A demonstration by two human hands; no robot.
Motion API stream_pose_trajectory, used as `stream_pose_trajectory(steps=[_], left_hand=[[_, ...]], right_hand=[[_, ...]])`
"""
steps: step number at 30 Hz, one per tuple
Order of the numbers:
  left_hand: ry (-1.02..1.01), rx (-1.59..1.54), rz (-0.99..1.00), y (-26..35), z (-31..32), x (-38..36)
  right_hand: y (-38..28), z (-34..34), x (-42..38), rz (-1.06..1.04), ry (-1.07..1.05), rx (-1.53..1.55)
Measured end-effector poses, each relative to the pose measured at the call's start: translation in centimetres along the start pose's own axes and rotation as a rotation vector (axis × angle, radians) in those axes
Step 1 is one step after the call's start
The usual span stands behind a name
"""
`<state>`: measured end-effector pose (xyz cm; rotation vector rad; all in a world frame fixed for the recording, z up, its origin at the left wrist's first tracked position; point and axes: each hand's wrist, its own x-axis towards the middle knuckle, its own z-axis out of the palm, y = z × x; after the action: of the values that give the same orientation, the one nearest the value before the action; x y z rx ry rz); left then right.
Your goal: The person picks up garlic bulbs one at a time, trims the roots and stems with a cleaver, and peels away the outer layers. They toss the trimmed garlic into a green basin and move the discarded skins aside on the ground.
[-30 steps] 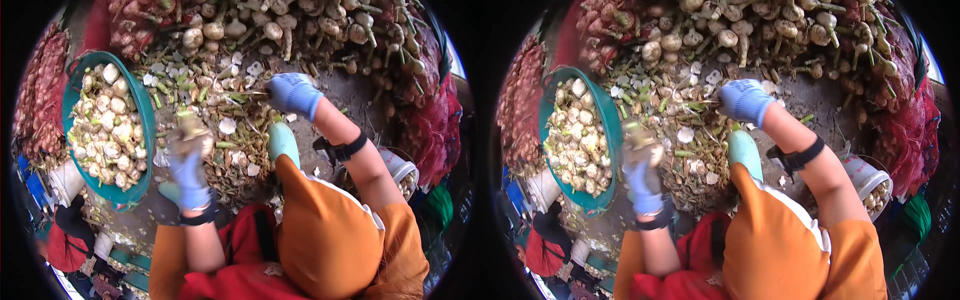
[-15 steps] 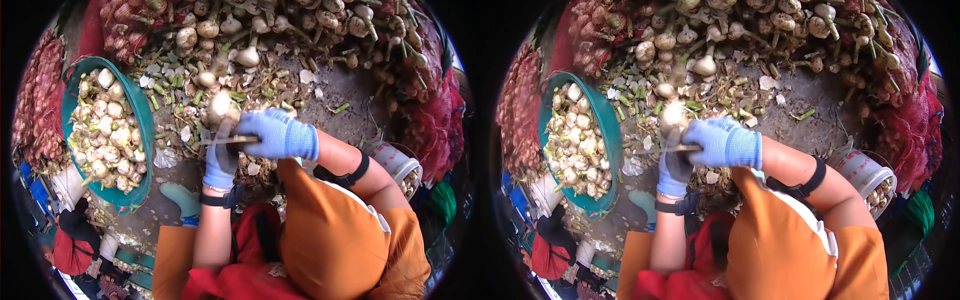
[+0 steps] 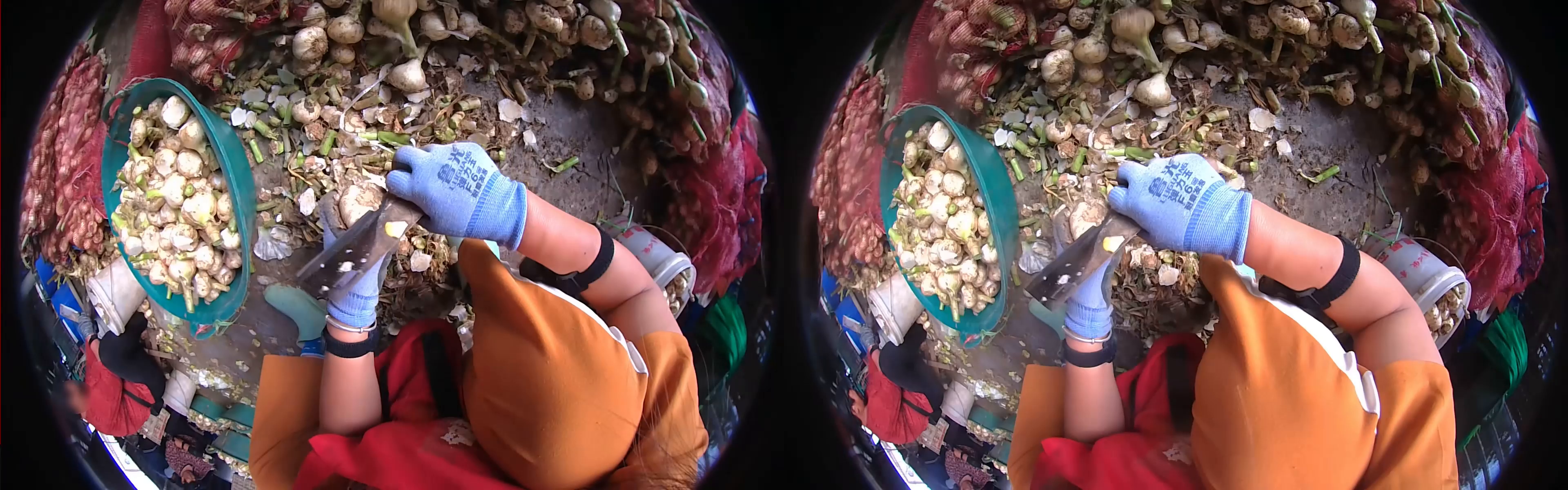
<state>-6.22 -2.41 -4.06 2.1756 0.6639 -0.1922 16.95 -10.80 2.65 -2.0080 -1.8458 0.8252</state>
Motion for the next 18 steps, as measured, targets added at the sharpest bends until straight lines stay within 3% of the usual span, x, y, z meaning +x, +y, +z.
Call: stream_pose_trajectory(steps=[3,4,5,7,8,9,11,13,14,15,18], left_hand=[[0.151,-0.256,0.128,0.7,0.3,0.1],[0.377,-0.937,-0.300,3.1,-0.2,0.4],[0.223,-1.201,-0.339,9.1,-4.0,1.0],[0.295,-0.741,-0.039,7.3,-2.1,0.0],[0.279,-0.489,-0.018,8.5,-3.3,1.1],[0.360,-1.080,-0.245,8.7,-2.2,0.9],[0.338,-0.129,0.070,5.6,-2.1,2.4],[0.254,-1.262,-0.388,6.5,-1.7,2.4],[0.353,-1.379,-0.290,6.3,-1.5,2.7],[0.370,-1.321,-0.400,5.5,-2.2,1.8],[0.392,-1.104,-0.387,5.2,-4.9,1.2]], right_hand=[[1.0,0.7,0.0,0.020,0.066,0.039],[2.1,1.7,0.2,0.085,0.092,0.007],[4.7,3.8,1.2,0.291,0.026,-0.017],[8.2,4.1,0.5,0.453,0.120,0.113],[7.6,3.3,0.8,0.513,0.061,0.377],[6.3,2.5,0.7,0.580,0.000,0.645],[4.1,3.1,1.0,0.550,-0.093,1.263],[2.1,1.4,1.3,0.455,-0.127,1.165],[1.9,1.9,1.4,0.206,0.065,0.831],[1.7,2.3,1.5,-0.036,0.244,0.484],[4.3,0.5,2.4,0.260,-0.200,0.099]])
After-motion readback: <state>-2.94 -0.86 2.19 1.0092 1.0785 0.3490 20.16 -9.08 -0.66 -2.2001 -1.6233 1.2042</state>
